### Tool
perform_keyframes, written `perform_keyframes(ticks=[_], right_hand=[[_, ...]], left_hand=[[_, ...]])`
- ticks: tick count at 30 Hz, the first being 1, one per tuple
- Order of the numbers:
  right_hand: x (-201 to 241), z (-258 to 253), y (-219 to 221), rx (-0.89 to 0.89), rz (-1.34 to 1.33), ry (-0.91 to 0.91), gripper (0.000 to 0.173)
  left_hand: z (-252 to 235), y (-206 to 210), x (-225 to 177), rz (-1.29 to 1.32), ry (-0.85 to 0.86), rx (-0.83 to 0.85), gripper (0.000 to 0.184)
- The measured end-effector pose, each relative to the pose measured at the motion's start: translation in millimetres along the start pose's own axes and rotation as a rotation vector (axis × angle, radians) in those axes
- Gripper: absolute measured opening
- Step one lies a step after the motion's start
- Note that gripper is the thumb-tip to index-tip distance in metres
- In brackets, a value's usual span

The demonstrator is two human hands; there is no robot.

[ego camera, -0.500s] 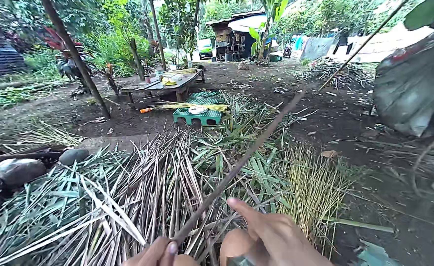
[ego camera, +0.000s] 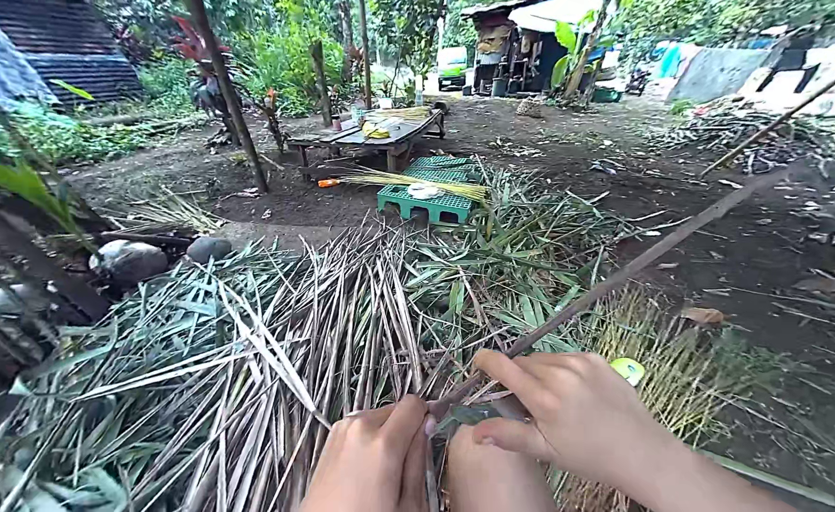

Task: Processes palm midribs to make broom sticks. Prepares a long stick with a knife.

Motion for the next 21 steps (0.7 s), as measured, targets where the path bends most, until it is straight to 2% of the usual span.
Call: perform_keyframes(ticks=[12, 21], right_hand=[[3, -4, -3, -0.025, 0.085, -0.044, 0.080], [-2, -4, -2, -0.028, 0.044, -0.068, 0.079]], left_hand=[[1, -3, -8, -0.086, 0.035, -0.033, 0.027], [0, -4, -12, -0.175, 0.076, -0.068, 0.027]])
Point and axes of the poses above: each hand's wrist, its own z-axis away from the middle knuckle, its own y-axis out of the palm, x = y × z, the point moved 2 cm from there along -z, towards the middle knuckle, and after that the axes turned 9 degrees about z, right-handed, at the moved point
